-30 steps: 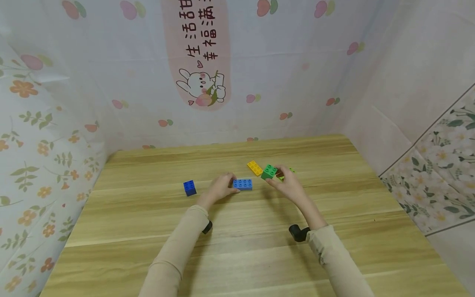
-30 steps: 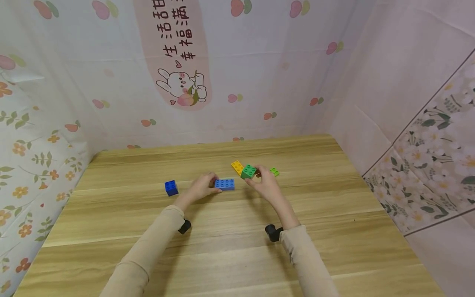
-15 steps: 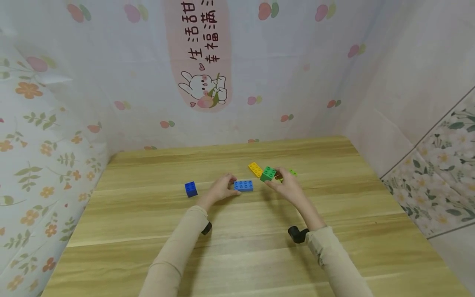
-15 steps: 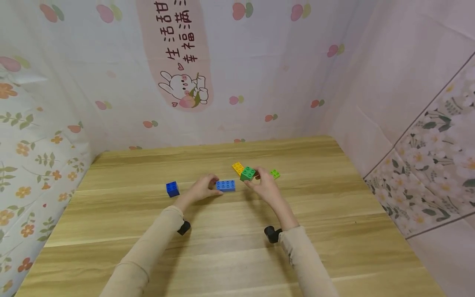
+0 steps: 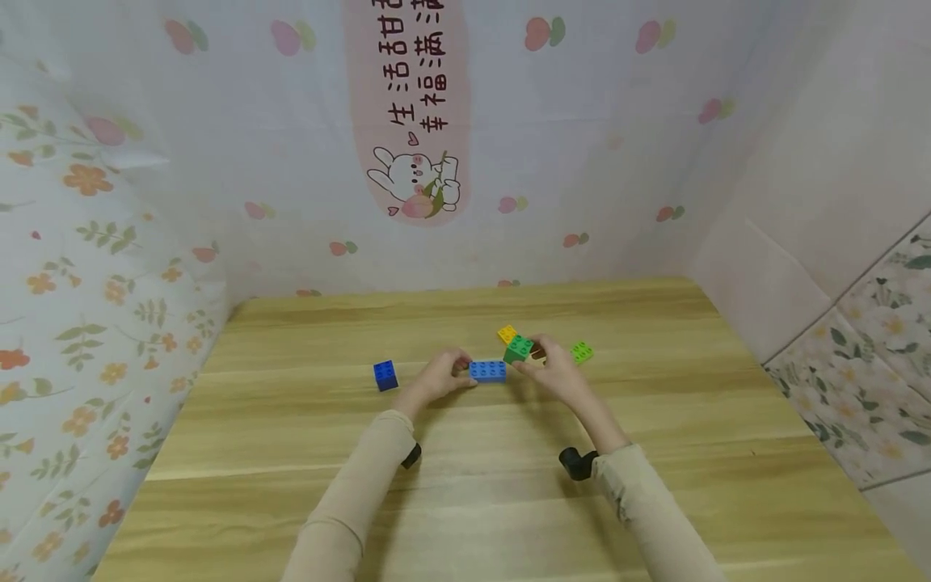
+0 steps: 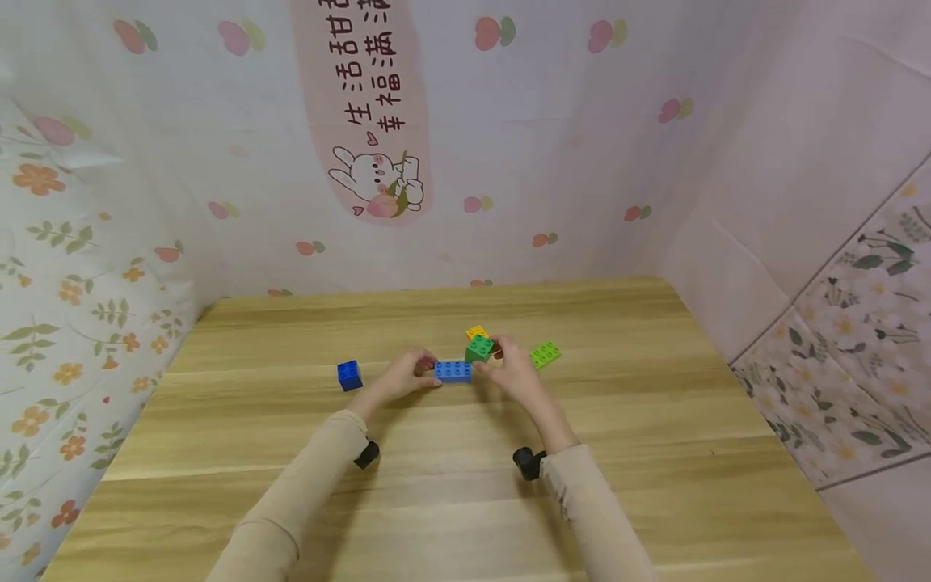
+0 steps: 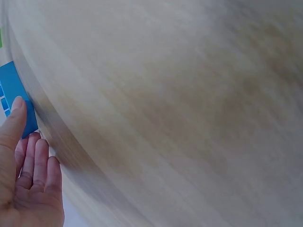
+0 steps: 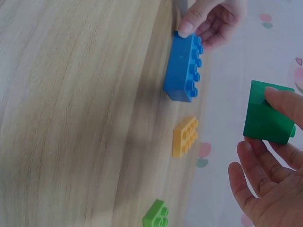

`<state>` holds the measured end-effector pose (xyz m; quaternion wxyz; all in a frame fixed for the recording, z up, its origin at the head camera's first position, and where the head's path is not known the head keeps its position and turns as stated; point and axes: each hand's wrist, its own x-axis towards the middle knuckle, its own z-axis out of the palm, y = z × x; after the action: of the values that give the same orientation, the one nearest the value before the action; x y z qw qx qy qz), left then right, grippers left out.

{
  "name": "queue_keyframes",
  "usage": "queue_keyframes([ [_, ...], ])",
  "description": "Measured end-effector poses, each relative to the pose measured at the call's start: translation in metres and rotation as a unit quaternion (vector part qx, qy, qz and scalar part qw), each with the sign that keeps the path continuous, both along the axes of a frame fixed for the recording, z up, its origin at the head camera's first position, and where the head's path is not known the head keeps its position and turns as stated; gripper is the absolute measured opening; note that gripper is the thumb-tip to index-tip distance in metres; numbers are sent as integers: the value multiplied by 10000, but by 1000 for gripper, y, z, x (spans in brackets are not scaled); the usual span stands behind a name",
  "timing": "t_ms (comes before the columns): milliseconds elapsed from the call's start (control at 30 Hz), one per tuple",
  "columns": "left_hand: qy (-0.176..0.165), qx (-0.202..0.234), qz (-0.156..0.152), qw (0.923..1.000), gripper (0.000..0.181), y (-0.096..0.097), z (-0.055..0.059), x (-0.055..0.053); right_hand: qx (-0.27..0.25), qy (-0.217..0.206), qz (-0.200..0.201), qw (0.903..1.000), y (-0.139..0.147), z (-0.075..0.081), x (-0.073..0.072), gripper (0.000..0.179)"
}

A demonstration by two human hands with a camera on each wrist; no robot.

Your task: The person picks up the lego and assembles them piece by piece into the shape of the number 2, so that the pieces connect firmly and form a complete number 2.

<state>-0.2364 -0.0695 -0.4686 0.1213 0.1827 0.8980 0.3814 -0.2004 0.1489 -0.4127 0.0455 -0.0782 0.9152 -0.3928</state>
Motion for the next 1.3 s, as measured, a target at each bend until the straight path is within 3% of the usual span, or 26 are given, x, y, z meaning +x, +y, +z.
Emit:
queue_keyframes([
  [467,75,-5,108,9999,37,0,0,4,111,-103,281,9995,-21,-8,-13,52],
  [733,33,-253,86,9996,39,0,0,2,74,-314,436,9985,-31,-12,-18,53],
  [1300,98,-306,112,9994,38,1,0,5,295,-243,656,9971,-40,-20,-28,52],
])
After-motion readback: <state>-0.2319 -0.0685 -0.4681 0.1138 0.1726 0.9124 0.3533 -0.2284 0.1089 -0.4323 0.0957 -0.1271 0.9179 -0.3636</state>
